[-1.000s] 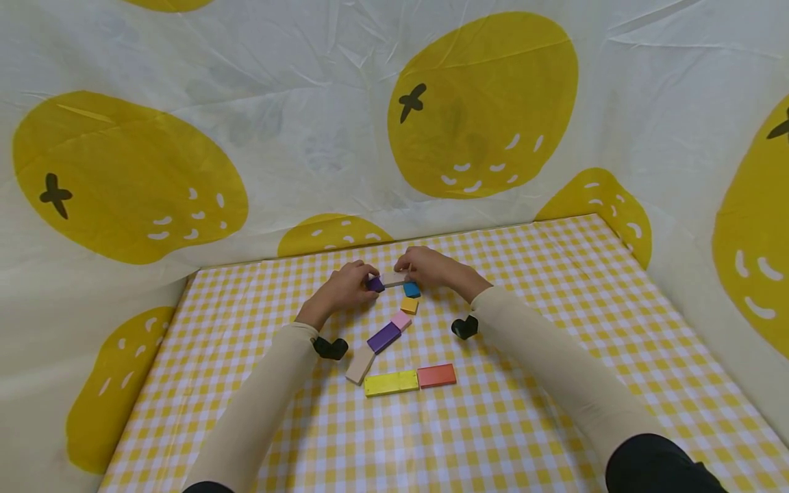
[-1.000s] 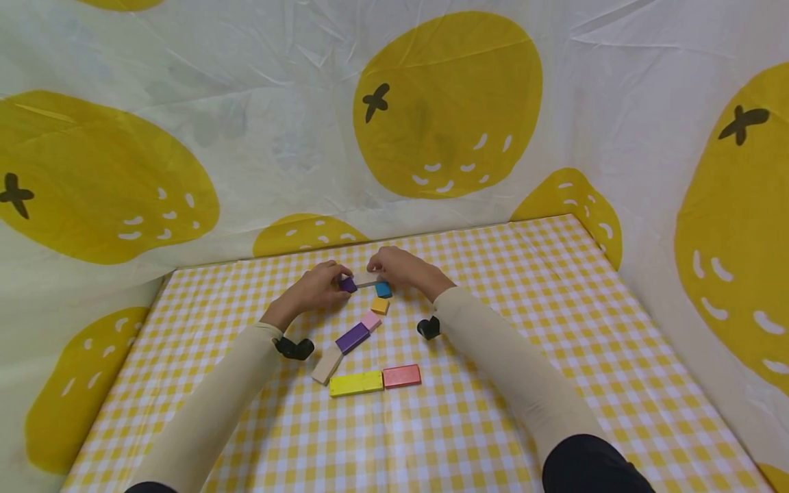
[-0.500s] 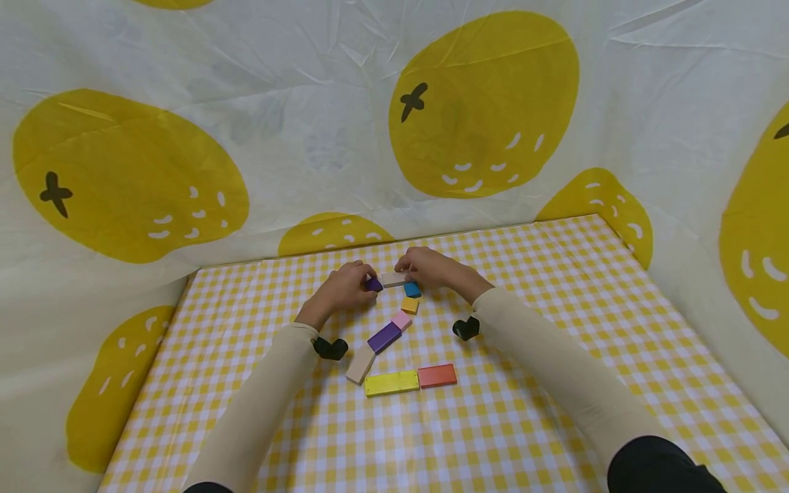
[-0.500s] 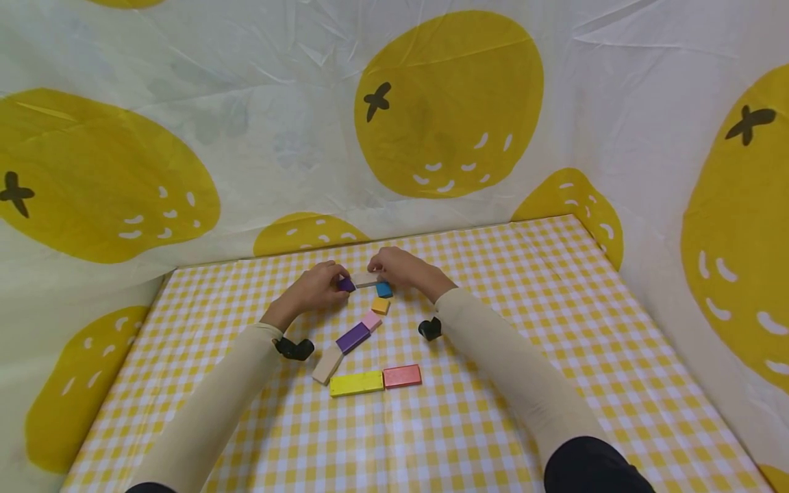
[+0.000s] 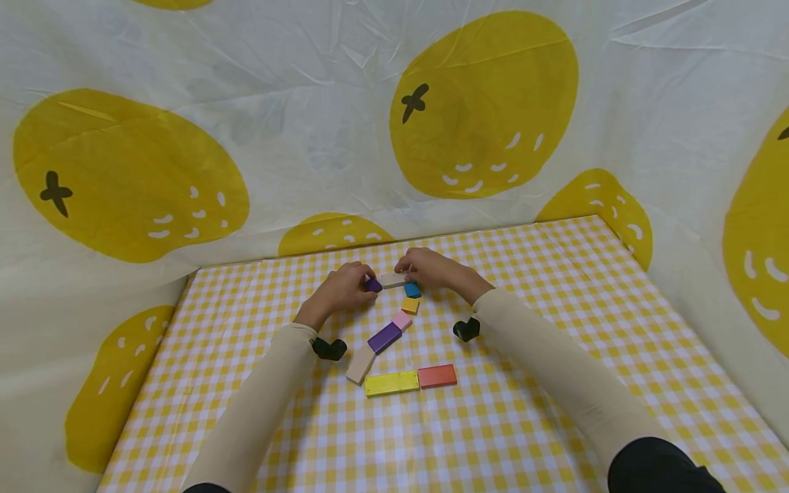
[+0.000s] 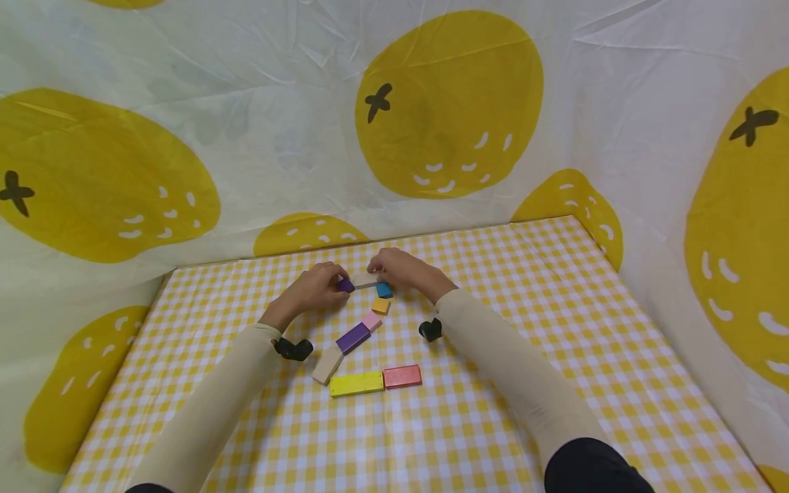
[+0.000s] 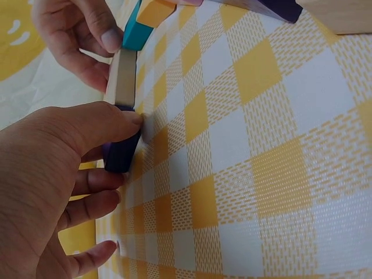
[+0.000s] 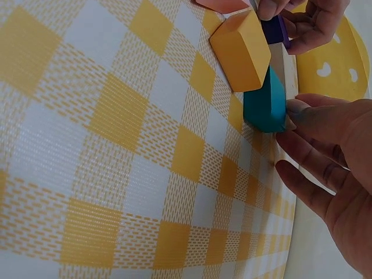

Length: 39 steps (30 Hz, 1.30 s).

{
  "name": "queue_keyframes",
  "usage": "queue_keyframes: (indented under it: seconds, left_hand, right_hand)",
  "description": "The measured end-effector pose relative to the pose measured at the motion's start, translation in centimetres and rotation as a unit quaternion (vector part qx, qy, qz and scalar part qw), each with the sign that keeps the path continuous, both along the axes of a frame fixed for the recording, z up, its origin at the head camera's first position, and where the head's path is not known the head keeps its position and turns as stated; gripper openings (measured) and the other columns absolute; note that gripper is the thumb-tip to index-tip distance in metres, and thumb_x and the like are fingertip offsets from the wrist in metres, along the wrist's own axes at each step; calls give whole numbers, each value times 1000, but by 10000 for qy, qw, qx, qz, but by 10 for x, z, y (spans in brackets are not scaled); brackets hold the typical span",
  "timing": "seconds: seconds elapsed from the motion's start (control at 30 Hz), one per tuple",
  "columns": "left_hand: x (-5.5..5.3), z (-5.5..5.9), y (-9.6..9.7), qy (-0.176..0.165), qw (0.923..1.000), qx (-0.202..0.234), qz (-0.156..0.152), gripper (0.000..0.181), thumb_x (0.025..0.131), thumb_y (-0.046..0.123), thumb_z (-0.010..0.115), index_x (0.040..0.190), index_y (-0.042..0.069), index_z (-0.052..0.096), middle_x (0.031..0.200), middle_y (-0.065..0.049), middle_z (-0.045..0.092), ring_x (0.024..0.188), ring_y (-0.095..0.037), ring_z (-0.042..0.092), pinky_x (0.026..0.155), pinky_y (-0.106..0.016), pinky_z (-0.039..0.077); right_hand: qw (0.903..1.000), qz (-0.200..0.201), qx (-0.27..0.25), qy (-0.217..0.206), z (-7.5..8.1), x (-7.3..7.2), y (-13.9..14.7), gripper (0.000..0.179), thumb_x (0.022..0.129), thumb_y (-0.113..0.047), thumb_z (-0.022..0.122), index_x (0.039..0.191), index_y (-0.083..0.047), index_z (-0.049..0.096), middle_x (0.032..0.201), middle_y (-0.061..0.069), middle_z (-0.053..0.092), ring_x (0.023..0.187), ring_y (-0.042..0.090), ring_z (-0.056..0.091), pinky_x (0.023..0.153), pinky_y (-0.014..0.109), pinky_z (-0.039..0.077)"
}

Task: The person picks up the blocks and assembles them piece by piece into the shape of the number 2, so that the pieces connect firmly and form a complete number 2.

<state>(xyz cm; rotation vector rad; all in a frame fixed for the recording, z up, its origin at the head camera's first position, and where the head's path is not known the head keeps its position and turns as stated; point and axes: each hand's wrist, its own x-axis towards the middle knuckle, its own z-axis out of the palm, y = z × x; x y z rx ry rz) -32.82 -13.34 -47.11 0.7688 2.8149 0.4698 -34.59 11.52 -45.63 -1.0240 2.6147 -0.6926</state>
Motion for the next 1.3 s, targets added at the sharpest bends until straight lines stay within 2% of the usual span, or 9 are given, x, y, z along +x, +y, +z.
queue_keyframes:
  seconds: [0.3, 0.67, 1.0, 1.3]
  left_hand:
    - [1, 0, -2, 59, 9999, -31, -98, 40, 92, 36, 75, 124, 13, 67, 108, -3, 63, 96, -21, 59, 87, -52, 46]
    - [1, 1, -6, -6, 9997, -15, -246, 40, 93, 36, 74, 126, 15, 67, 108, -4, 63, 97, -22, 58, 87, -51, 46]
    - [3, 1, -7, 39, 9997, -122, -190, 38, 94, 36, 73, 126, 16, 66, 106, -4, 61, 94, -23, 57, 83, -49, 44]
    - [5, 3, -7, 106, 9996, -146, -225, 40, 94, 36, 74, 127, 15, 67, 106, -5, 62, 95, -24, 58, 84, -52, 47]
  right_hand:
    - [9998, 138, -78, 83, 1, 1, -2, 29, 99, -2, 63, 127, 2, 69, 116, 19, 65, 104, 30, 65, 90, 38, 55]
    - [9999, 113, -2, -47, 5, 3, -5, 30, 100, -3, 61, 129, 1, 68, 122, 18, 64, 109, 30, 65, 93, 38, 55]
    - [9998, 137, -47, -115, 6, 5, -6, 30, 100, -4, 62, 129, 1, 67, 120, 18, 63, 109, 31, 65, 93, 38, 55]
    - [9998, 160, -104, 50, 6, 6, -5, 29, 99, -6, 64, 127, 1, 69, 117, 19, 64, 106, 31, 64, 91, 39, 55]
